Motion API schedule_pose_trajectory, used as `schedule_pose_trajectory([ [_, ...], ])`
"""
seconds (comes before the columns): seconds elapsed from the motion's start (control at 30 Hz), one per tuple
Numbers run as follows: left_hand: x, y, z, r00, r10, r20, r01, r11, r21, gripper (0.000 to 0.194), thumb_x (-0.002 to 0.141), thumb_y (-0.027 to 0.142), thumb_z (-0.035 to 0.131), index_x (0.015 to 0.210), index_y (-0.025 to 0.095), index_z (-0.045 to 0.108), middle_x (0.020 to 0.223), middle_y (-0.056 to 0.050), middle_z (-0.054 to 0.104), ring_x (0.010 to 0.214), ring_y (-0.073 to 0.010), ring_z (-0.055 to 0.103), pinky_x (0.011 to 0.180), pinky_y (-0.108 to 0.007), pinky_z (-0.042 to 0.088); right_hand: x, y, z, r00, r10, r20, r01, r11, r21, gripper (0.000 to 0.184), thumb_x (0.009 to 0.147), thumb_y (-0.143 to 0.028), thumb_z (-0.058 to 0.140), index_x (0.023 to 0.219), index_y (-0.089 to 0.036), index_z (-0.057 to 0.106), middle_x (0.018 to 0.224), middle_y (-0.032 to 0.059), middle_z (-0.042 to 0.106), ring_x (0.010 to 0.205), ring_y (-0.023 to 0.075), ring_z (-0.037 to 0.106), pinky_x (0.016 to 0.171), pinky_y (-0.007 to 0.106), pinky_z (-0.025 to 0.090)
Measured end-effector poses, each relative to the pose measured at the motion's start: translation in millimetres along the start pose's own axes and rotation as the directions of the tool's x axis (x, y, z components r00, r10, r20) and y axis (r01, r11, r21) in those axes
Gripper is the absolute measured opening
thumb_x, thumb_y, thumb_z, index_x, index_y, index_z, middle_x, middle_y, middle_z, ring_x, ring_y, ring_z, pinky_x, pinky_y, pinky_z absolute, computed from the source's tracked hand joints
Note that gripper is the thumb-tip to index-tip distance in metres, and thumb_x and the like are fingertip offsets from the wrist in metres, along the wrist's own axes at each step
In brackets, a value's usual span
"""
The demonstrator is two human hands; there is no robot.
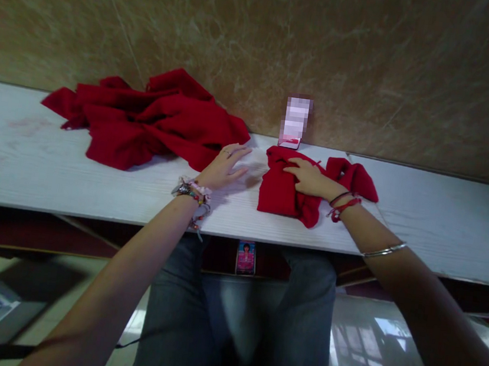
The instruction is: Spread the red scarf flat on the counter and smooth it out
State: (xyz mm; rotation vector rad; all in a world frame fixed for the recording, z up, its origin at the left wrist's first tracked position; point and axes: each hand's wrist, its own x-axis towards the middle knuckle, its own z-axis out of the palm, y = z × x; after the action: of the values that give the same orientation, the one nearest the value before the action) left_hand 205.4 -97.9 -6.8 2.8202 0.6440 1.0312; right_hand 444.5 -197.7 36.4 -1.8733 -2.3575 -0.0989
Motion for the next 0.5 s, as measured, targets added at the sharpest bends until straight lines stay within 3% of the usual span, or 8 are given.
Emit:
schedule_pose_trajectory([
  [0.13,0.1,-0.6,0.7,0.999,-0.032,0.014,0.032,0.999,-0.015,0.048,0.085,0.039,0.04,0.126,0.015,0.04,0.123,-0.012,0.043,0.117,-0.0224,0.037,0.101,-0.041,0.03,2.5,-12.0,10.1,0.998,0.014,-0.059,-0.01,0.998,0.065,0.04,0.065,-0.001,0.045,0.095,-0.019,0.064,0.111,0.0077,0.051,0.104,0.0243,0.046,0.09,0.044,0.036],
  [0.23,0.4,-0.6,1.3,0.999,-0.036,0.033,0.037,0.999,-0.036,0.047,0.085,0.038,0.04,0.126,0.015,0.04,0.123,-0.012,0.044,0.115,-0.0218,0.039,0.1,-0.04,0.031,7.3,-14.2,5.3,0.979,0.034,-0.199,-0.009,0.992,0.126,0.037,0.066,0.0,0.043,0.088,-0.018,0.066,0.101,0.0072,0.053,0.097,0.0227,0.049,0.089,0.041,0.037],
  [0.3,0.8,0.3,0.6,0.998,-0.05,0.034,0.051,0.998,-0.044,0.046,0.085,0.037,0.04,0.125,0.015,0.04,0.123,-0.011,0.045,0.114,-0.0213,0.04,0.099,-0.04,0.032,14.2,-14.5,-5.4,0.93,0.1,-0.353,-0.039,0.983,0.177,0.035,0.071,-0.001,0.041,0.089,-0.017,0.065,0.096,0.0069,0.053,0.094,0.0213,0.05,0.086,0.039,0.039],
  [0.37,1.2,2.0,-1.2,0.997,-0.069,0.022,0.07,0.996,-0.049,0.045,0.085,0.037,0.038,0.124,0.015,0.041,0.12,-0.011,0.048,0.113,-0.0211,0.041,0.098,-0.039,0.033,22.6,-15.3,-19.8,0.835,0.178,-0.521,-0.065,0.972,0.227,0.034,0.076,-0.004,0.038,0.094,-0.017,0.064,0.095,0.0064,0.053,0.092,0.0199,0.049,0.085,0.037,0.04],
  [0.43,1.4,4.1,-3.5,0.996,-0.087,-0.004,0.087,0.994,-0.06,0.046,0.086,0.039,0.035,0.124,0.014,0.041,0.118,-0.011,0.05,0.111,-0.021,0.043,0.097,-0.039,0.034,30.1,-17.5,-32.9,0.774,0.181,-0.607,-0.043,0.971,0.235,0.034,0.079,-0.006,0.036,0.097,-0.017,0.062,0.097,0.006,0.053,0.093,0.018,0.049,0.086,0.035,0.039],
  [0.47,1.3,5.2,-4.6,0.995,-0.097,-0.02,0.095,0.993,-0.07,0.046,0.087,0.041,0.033,0.124,0.015,0.041,0.118,-0.011,0.051,0.111,-0.0209,0.043,0.096,-0.039,0.034,33.0,-19.2,-37.1,0.793,0.135,-0.594,-0.005,0.977,0.214,0.034,0.079,-0.005,0.036,0.098,-0.016,0.062,0.098,0.0059,0.054,0.094,0.0171,0.048,0.087,0.033,0.039],
  [0.5,1.2,6.2,-5.7,0.994,-0.106,-0.035,0.103,0.991,-0.087,0.047,0.087,0.042,0.031,0.125,0.015,0.041,0.117,-0.01,0.051,0.11,-0.0208,0.044,0.096,-0.039,0.034,35.0,-20.9,-39.0,0.845,0.055,-0.533,0.05,0.982,0.181,0.035,0.077,-0.004,0.037,0.099,-0.016,0.062,0.099,0.0059,0.054,0.094,0.0165,0.049,0.087,0.032,0.038],
])
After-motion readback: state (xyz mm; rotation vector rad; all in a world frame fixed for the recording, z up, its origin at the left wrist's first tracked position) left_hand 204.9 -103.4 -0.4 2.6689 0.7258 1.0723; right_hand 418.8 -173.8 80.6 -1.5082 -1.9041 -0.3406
